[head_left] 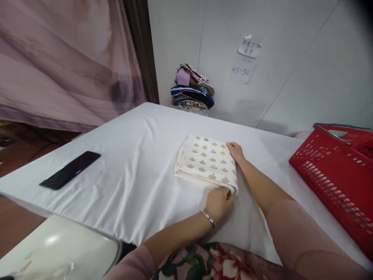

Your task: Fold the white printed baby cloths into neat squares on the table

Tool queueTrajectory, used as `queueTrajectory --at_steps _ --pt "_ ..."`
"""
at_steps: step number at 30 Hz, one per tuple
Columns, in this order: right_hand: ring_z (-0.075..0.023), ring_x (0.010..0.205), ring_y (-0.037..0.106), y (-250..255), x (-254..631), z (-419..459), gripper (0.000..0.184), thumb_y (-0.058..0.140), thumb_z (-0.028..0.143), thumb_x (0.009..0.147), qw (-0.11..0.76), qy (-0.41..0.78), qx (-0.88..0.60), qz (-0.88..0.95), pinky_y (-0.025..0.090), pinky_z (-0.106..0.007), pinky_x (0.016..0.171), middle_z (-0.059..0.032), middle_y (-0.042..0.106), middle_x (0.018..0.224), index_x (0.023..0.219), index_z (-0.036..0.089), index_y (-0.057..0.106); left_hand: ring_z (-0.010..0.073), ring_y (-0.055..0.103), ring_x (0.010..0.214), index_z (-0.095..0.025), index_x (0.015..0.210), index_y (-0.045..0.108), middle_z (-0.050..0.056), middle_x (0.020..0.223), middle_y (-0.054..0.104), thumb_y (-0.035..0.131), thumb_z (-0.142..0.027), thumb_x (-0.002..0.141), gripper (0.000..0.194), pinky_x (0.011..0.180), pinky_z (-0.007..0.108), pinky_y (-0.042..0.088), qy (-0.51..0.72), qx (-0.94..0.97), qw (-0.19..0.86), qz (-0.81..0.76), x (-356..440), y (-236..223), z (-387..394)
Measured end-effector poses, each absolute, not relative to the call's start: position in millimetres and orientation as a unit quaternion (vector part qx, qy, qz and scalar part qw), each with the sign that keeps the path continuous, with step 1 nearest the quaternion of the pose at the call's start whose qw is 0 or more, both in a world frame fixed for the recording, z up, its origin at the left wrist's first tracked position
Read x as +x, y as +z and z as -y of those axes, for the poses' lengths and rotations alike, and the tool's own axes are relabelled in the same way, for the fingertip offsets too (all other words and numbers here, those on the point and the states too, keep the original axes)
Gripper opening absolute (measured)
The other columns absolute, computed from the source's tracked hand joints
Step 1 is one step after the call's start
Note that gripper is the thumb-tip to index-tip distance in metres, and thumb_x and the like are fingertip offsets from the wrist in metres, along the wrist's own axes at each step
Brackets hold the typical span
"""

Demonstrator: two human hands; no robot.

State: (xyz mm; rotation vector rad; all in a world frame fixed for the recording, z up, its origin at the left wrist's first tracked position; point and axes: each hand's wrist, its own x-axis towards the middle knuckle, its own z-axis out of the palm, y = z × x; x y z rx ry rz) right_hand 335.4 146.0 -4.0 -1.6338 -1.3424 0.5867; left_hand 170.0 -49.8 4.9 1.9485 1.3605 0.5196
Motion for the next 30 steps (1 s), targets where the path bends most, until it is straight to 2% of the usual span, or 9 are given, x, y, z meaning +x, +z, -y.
queueTrajectory --at_steps 5,7,11,14,19,23,26,28,30 --pt "-0.0143 0.063 0.042 -5.6 333.9 -146.6 0.039 0.05 0.056 0.072 0.453 0.223 -0.671 0.543 0.034 -0.026 0.06 0.0026 0.051 0.056 0.058 0.019 0.052 0.0103 0.052 0.046 -0.015 0.079 0.063 0.0 0.058 0.061 0.052 -0.046 0.079 0.033 0.047 0.021 0.038 0.247 0.591 0.583 -0.5 172.2 7.2 44.0" --pt "-0.0139 0.062 0.041 -6.5 332.8 -146.9 0.041 0.048 0.057 0.073 0.454 0.214 -0.673 0.542 0.033 -0.026 0.059 0.0032 0.048 0.054 0.056 0.02 0.049 0.0092 0.047 0.039 -0.014 0.074 0.062 -0.002 0.05 0.055 0.049 -0.044 0.08 0.033 0.044 0.021 0.037 0.247 0.555 0.613 -0.504 174.2 7.1 42.4" --pt "-0.0138 0.061 0.04 -8.1 329.8 -148.1 0.041 0.045 0.056 0.076 0.459 0.196 -0.679 0.538 0.034 -0.026 0.06 0.0032 0.045 0.053 0.055 0.021 0.045 0.0099 0.05 0.045 -0.016 0.065 0.063 -0.001 0.048 0.054 0.046 -0.034 0.081 0.029 0.049 0.021 0.037 0.245 0.638 0.531 -0.501 175.3 9.5 44.8" --pt "-0.0155 0.066 0.046 -7.9 329.4 -147.2 0.038 0.042 0.053 0.077 0.462 0.184 -0.685 0.533 0.037 -0.027 0.065 0.001 0.053 0.06 0.06 0.02 0.05 0.0113 0.055 0.054 -0.017 0.066 0.064 0.0 0.051 0.058 0.046 -0.031 0.082 0.028 0.054 0.021 0.038 0.24 0.692 0.471 -0.492 173.3 10.8 47.7" --pt "-0.0214 0.096 0.052 -0.4 328.5 -115.9 0.037 0.043 0.047 0.077 0.483 0.155 -0.679 0.531 0.038 -0.034 0.088 -0.0085 0.063 0.101 0.089 0.018 0.061 0.0109 0.056 0.054 -0.017 0.074 0.065 -0.001 0.054 0.059 0.042 -0.034 0.085 0.03 0.056 0.02 0.04 0.249 0.691 0.492 -0.467 170.0 5.2 49.5" --pt "-0.0211 0.113 0.049 10.3 313.9 -54.8 0.031 0.049 0.042 0.08 0.497 0.176 -0.57 0.629 0.034 -0.036 0.099 -0.0062 0.059 0.118 0.099 0.022 0.065 0.0126 0.059 0.06 -0.018 0.079 0.065 0.001 0.061 0.064 0.041 -0.031 0.085 0.028 0.061 0.022 0.042 0.244 0.712 0.469 -0.462 169.5 3.5 50.7" --pt "-0.0219 0.119 0.047 18.0 299.3 -16.0 0.031 0.054 0.04 0.082 0.36 0.259 -0.45 0.775 0.028 -0.04 0.106 -0.0029 0.059 0.122 0.109 0.028 0.064 0.0163 0.062 0.07 -0.016 0.083 0.067 0.005 0.072 0.068 0.043 -0.027 0.083 0.027 0.067 0.025 0.044 0.221 0.733 0.42 -0.488 171.2 7.0 53.7" --pt "-0.023 0.125 0.042 21.6 292.1 -4.9 0.035 0.052 0.039 0.085 0.255 0.265 -0.401 0.839 0.023 -0.046 0.108 -0.003 0.056 0.128 0.117 0.028 0.061 0.0193 0.062 0.075 -0.014 0.089 0.067 0.009 0.08 0.069 0.044 -0.027 0.082 0.027 0.069 0.027 0.044 0.2 0.746 0.389 -0.503 172.8 9.9 57.7" --pt "-0.0232 0.128 0.039 23.5 287.8 -3.8 0.037 0.046 0.039 0.089 0.21 0.246 -0.391 0.862 0.022 -0.049 0.108 -0.004 0.053 0.131 0.122 0.027 0.057 0.0216 0.062 0.078 -0.014 0.098 0.065 0.01 0.085 0.069 0.047 -0.029 0.08 0.03 0.07 0.029 0.045 0.186 0.76 0.366 -0.504 172.9 12.1 63.2"
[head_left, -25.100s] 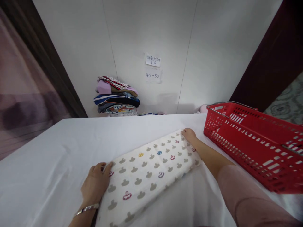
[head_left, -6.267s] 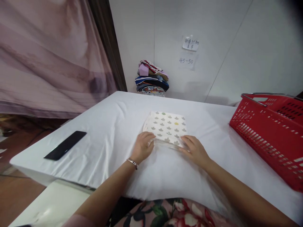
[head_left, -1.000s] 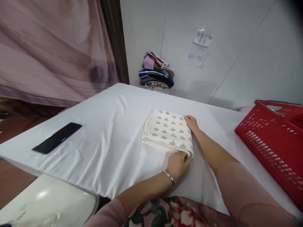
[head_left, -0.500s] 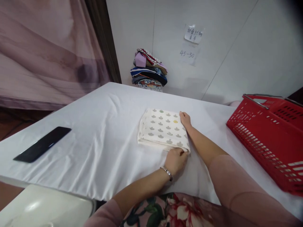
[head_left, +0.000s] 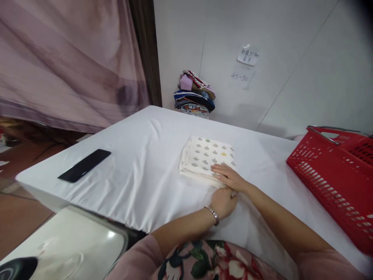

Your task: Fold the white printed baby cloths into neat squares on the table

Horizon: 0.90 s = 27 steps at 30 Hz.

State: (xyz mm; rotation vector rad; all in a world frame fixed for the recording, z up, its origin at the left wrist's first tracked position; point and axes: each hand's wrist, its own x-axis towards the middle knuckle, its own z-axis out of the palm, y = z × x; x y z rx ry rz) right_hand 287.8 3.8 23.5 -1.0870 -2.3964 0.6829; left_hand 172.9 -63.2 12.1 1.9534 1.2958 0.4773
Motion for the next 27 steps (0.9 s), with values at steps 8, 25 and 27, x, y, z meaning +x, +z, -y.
queueTrajectory --at_steps 8,25,27 --pt "-0.0233 0.114 0.051 33.1 273.2 5.0 0.032 0.051 0.038 0.087 0.262 0.117 -0.395 0.873 0.038 -0.044 0.098 -0.0079 0.06 0.12 0.114 0.023 0.061 0.0144 0.059 0.062 -0.021 0.104 0.066 0.001 0.07 0.067 0.047 -0.03 0.081 0.031 0.061 0.023 0.044 0.256 0.732 0.419 -0.473 120.6 16.8 68.8" --pt "-0.0156 0.069 0.053 36.3 223.3 -13.8 0.024 0.05 0.038 0.08 0.392 0.256 -0.531 0.706 0.038 -0.026 0.063 -0.0003 0.062 0.074 0.076 0.02 0.064 0.0033 0.047 0.038 -0.012 0.1 0.055 0.002 0.074 0.064 0.048 -0.021 0.082 0.021 0.038 0.017 0.028 0.491 0.275 0.602 -0.567 64.1 22.9 40.0" --pt "-0.0158 0.069 0.052 34.8 223.4 -12.6 0.024 0.051 0.039 0.08 0.408 0.262 -0.532 0.694 0.038 -0.026 0.063 -0.0005 0.061 0.073 0.076 0.019 0.064 0.003 0.046 0.037 -0.013 0.097 0.056 0.001 0.072 0.063 0.047 -0.023 0.083 0.019 0.038 0.017 0.027 0.504 0.266 0.591 -0.571 65.9 21.1 37.1"
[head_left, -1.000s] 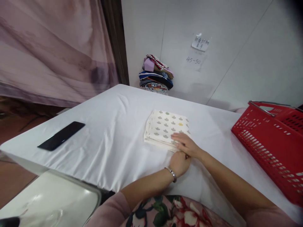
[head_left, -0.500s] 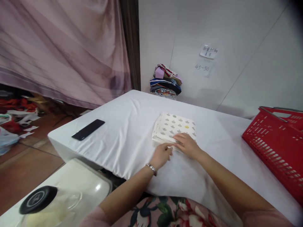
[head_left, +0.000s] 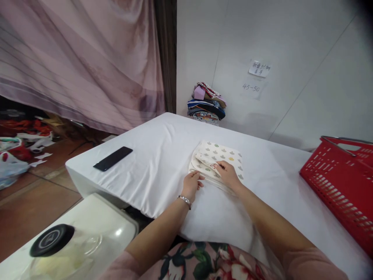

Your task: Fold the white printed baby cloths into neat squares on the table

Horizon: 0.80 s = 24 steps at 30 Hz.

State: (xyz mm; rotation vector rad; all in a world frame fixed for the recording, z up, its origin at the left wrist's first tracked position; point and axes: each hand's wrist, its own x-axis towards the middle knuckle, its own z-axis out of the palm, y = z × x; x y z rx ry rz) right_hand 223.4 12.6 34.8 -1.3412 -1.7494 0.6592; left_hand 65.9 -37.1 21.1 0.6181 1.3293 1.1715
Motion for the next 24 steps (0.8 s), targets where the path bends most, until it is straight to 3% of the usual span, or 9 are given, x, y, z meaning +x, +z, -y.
queueTrajectory --at_steps 6,12,16,19,24 --pt "-0.015 0.07 0.052 30.3 219.6 -11.5 0.023 0.049 0.036 0.082 0.383 0.211 -0.485 0.758 0.04 -0.027 0.065 -0.0013 0.06 0.077 0.08 0.021 0.065 0.0048 0.046 0.035 -0.015 0.081 0.054 0.003 0.069 0.063 0.05 -0.034 0.084 0.02 0.035 0.019 0.021 0.445 0.276 0.631 -0.572 77.0 25.8 31.0" --pt "-0.0149 0.074 0.054 28.3 217.5 -7.9 0.021 0.045 0.031 0.087 0.387 0.157 -0.467 0.779 0.042 -0.027 0.068 -0.0022 0.059 0.082 0.088 0.021 0.063 0.0047 0.043 0.038 -0.018 0.071 0.047 -0.003 0.06 0.053 0.05 -0.026 0.083 0.015 0.036 0.018 0.021 0.464 0.236 0.63 -0.576 82.3 30.1 22.3" --pt "-0.0172 0.087 0.054 27.3 213.9 -1.8 0.023 0.042 0.023 0.089 0.289 0.075 -0.448 0.843 0.042 -0.028 0.072 -0.0042 0.059 0.094 0.102 0.023 0.061 0.0051 0.042 0.039 -0.018 0.066 0.043 -0.006 0.054 0.046 0.049 -0.023 0.081 0.017 0.038 0.019 0.022 0.474 0.241 0.623 -0.573 81.4 28.7 25.0" --pt "-0.0181 0.087 0.053 28.8 211.4 2.7 0.028 0.038 0.019 0.09 0.207 0.025 -0.427 0.88 0.042 -0.028 0.071 -0.0057 0.059 0.095 0.107 0.022 0.06 0.0051 0.041 0.039 -0.019 0.064 0.041 -0.007 0.052 0.043 0.049 -0.022 0.08 0.018 0.038 0.019 0.022 0.479 0.245 0.619 -0.572 79.9 28.6 28.8" --pt "-0.0201 0.09 0.052 31.6 214.2 8.3 0.032 0.04 0.019 0.088 0.176 0.001 -0.414 0.893 0.042 -0.031 0.076 -0.0078 0.058 0.101 0.116 0.019 0.055 0.0055 0.042 0.039 -0.019 0.063 0.04 -0.007 0.049 0.042 0.05 -0.022 0.08 0.019 0.038 0.019 0.022 0.487 0.254 0.615 -0.565 78.9 27.6 31.3"
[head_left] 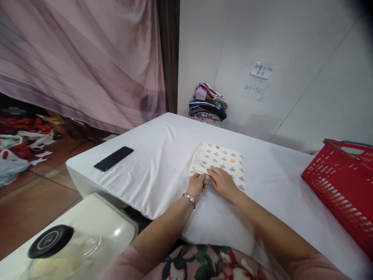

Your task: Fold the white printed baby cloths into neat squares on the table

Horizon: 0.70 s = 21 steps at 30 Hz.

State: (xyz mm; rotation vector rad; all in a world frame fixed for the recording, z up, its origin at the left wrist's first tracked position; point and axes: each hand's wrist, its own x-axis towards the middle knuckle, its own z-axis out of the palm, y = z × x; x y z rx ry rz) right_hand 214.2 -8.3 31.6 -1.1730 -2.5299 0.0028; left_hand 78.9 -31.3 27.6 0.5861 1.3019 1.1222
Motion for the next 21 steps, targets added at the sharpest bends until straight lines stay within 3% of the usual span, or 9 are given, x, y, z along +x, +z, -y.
queueTrajectory --at_steps 7,14,21 --pt "-0.0211 0.096 0.052 33.6 206.4 6.9 0.03 0.038 0.028 0.092 0.228 0.023 -0.45 0.863 0.044 -0.032 0.078 -0.0084 0.058 0.104 0.117 0.02 0.054 0.0059 0.043 0.036 -0.019 0.064 0.041 -0.007 0.048 0.042 0.052 -0.022 0.077 0.017 0.036 0.018 0.021 0.499 0.282 0.603 -0.555 79.6 20.7 30.6" --pt "-0.0194 0.092 0.052 39.3 190.7 -11.8 0.029 0.038 0.018 0.09 0.177 0.016 -0.437 0.882 0.043 -0.028 0.074 -0.0074 0.058 0.1 0.113 0.02 0.055 0.0066 0.044 0.035 -0.019 0.066 0.042 -0.008 0.046 0.043 0.049 -0.023 0.078 0.015 0.035 0.018 0.023 0.489 0.284 0.602 -0.564 78.7 18.9 29.6" --pt "-0.0209 0.093 0.051 23.6 190.2 -9.4 0.032 0.036 0.021 0.091 0.162 0.023 -0.433 0.887 0.042 -0.029 0.077 -0.0087 0.058 0.102 0.117 0.019 0.054 0.0086 0.045 0.036 -0.02 0.066 0.042 -0.006 0.046 0.045 0.045 -0.021 0.079 0.013 0.038 0.02 0.028 0.424 0.366 0.593 -0.579 70.8 14.6 33.9"
